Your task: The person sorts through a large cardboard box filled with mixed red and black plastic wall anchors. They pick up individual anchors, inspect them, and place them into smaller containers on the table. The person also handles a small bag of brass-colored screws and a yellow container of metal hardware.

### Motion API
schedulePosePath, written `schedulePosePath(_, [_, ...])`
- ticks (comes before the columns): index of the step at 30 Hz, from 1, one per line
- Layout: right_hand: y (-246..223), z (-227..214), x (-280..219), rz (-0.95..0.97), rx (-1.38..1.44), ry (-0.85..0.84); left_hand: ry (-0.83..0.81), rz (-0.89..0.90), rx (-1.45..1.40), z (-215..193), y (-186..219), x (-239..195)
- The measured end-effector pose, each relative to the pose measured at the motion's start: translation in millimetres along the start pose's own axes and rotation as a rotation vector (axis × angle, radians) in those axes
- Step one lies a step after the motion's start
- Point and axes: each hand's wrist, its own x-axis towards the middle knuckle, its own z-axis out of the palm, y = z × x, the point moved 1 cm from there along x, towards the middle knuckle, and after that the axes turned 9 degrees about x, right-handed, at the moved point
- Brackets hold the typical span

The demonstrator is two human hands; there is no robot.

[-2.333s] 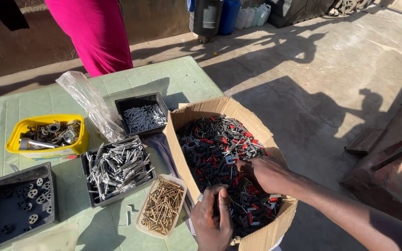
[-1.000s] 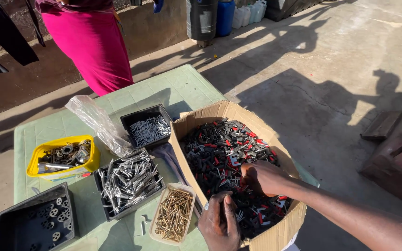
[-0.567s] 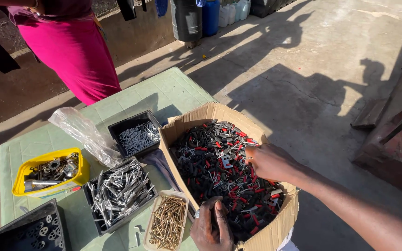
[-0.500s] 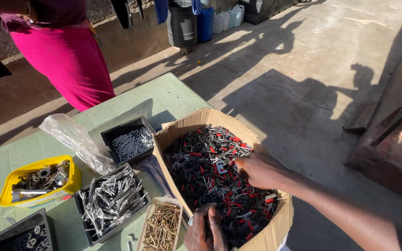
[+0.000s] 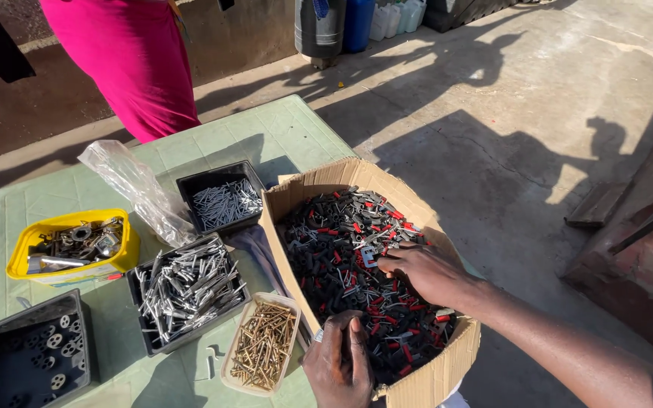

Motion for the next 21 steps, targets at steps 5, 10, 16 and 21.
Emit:
schedulePosePath(5, [-7,-4,-10,0.138,0.027,-0.135,0.028,0.093,0.041,-4,2,-3])
schedulePosePath(10, [-42,-29,-11,0.572,0.19,-0.281,-0.023,0.153,-0.09,-4,0,4])
schedulePosePath(16, [-24,-26,-6,0.375,0.003,-0.034,-0.02,0.191,-0.053,-4,-1,2])
schedulePosePath(21, [-3,-2,-1,0.241,-0.064,-0.028,-0.006,0.101,-0.042,-3,2,3])
